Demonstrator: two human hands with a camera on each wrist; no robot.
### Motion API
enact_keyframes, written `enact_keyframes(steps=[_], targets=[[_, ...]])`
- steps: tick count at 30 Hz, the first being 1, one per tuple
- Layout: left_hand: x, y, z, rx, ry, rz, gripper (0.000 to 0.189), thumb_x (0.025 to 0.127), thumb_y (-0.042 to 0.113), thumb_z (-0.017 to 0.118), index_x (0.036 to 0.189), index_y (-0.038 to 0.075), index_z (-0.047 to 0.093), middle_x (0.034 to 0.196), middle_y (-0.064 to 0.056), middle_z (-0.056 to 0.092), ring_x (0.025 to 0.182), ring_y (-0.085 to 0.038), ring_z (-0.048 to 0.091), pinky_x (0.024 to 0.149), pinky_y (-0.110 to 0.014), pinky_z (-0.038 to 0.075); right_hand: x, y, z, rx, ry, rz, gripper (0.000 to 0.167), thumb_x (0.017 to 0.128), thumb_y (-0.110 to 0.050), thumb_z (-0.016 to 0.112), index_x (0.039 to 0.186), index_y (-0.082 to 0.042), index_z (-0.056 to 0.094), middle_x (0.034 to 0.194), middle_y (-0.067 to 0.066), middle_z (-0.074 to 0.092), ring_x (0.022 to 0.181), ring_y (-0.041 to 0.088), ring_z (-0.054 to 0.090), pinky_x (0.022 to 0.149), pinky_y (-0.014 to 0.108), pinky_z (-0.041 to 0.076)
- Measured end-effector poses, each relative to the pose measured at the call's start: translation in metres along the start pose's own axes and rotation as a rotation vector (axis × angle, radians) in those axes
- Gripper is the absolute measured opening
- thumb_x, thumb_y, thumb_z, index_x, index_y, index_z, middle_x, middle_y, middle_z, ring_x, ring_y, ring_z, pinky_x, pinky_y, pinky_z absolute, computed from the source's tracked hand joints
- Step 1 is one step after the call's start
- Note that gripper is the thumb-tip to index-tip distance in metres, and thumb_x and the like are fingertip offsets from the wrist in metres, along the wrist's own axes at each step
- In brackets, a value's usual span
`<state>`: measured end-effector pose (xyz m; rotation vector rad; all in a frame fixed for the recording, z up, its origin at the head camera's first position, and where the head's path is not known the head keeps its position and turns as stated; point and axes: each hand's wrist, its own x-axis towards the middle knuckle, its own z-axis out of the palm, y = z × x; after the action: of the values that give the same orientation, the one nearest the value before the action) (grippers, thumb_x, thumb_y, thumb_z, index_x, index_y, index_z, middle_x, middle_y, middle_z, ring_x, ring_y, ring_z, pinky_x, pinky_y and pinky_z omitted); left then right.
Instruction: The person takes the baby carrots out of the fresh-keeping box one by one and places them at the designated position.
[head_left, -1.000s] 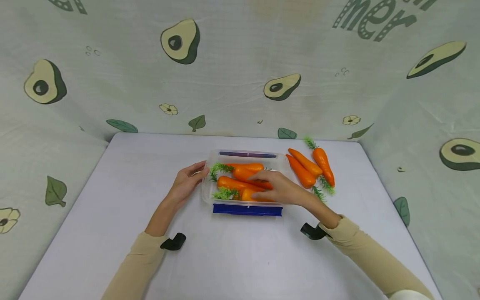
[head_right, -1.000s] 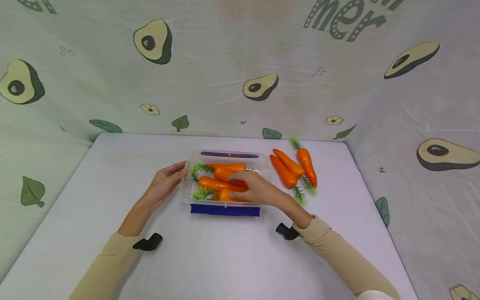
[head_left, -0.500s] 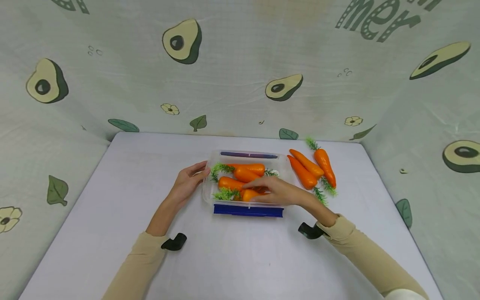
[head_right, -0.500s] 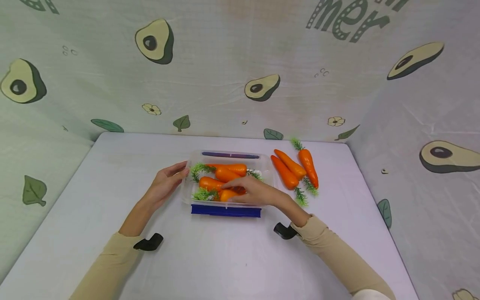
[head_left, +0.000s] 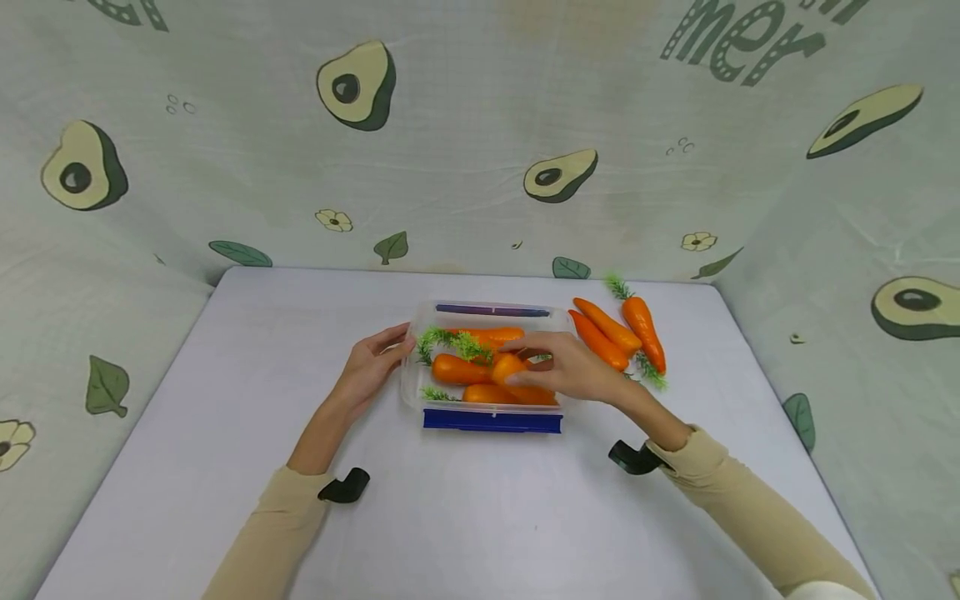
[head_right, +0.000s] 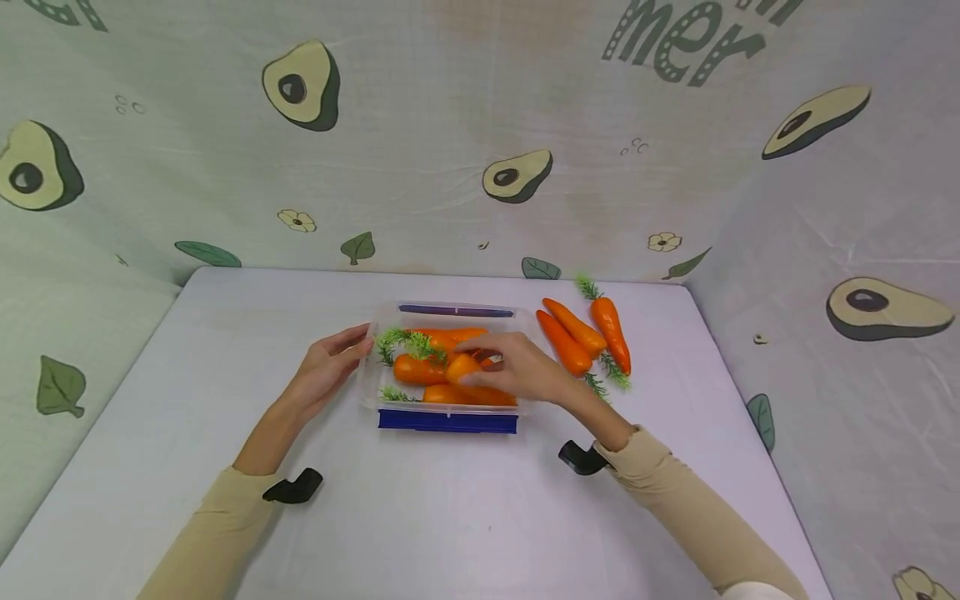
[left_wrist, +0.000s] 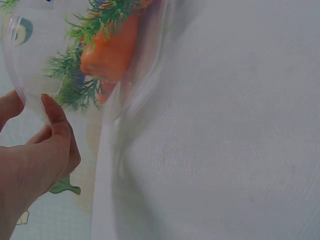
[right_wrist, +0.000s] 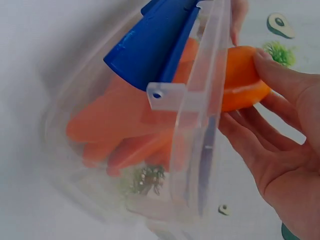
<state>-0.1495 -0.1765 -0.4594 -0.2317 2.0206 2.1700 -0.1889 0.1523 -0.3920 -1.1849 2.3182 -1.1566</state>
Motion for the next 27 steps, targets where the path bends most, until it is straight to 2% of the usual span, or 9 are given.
enact_keyframes(steps=[4,11,18,23,27], targets=[[-0.001,0.000,0.000,0.003,-0.004,0.001,0.059,0.102,0.026,0.067,0.153,0.003,0.048,0.151,-0.015,0.047,0.125,-0.022,0.052,0.100,-0.020,0.049,-0.004,-0.003,-0.008,0.013,0.082,-0.015,0.044,0.090,-0.007,0.080,0.131,0.001,0.067,0.128,0.014,0.069,0.110,0.031,0.068,0.093,0.050,0.057],[0.000,-0.001,0.001,0.002,-0.001,-0.002,0.057,0.102,0.026,0.067,0.152,0.004,0.048,0.150,-0.015,0.048,0.123,-0.019,0.052,0.099,-0.019,0.049,-0.013,-0.008,-0.023,0.018,0.205,0.026,0.043,0.091,-0.008,0.079,0.132,-0.001,0.067,0.128,0.013,0.068,0.113,0.030,0.068,0.094,0.046,0.057],[-0.001,-0.001,0.001,0.003,-0.005,-0.008,0.057,0.103,0.024,0.065,0.153,0.004,0.047,0.151,-0.015,0.047,0.122,-0.016,0.052,0.099,-0.017,0.048,-0.021,-0.013,-0.035,-0.009,0.355,0.123,0.043,0.093,-0.012,0.078,0.134,-0.004,0.066,0.128,0.011,0.069,0.112,0.028,0.068,0.090,0.025,0.057],[-0.001,0.000,0.002,0.015,0.000,-0.006,0.057,0.104,0.023,0.065,0.154,0.004,0.046,0.151,-0.016,0.046,0.118,-0.012,0.053,0.098,-0.016,0.048,-0.025,-0.013,-0.047,0.021,0.468,0.190,0.041,0.096,-0.016,0.076,0.134,-0.006,0.067,0.129,0.012,0.068,0.113,0.029,0.068,0.091,0.021,0.055],[-0.001,0.001,0.002,0.017,0.001,-0.007,0.056,0.104,0.024,0.065,0.153,0.004,0.047,0.151,-0.015,0.046,0.119,-0.014,0.053,0.104,-0.023,0.047,-0.031,-0.011,-0.056,0.040,0.525,0.231,0.041,0.098,-0.023,0.074,0.135,-0.007,0.066,0.129,0.011,0.067,0.114,0.028,0.067,0.093,0.018,0.053]])
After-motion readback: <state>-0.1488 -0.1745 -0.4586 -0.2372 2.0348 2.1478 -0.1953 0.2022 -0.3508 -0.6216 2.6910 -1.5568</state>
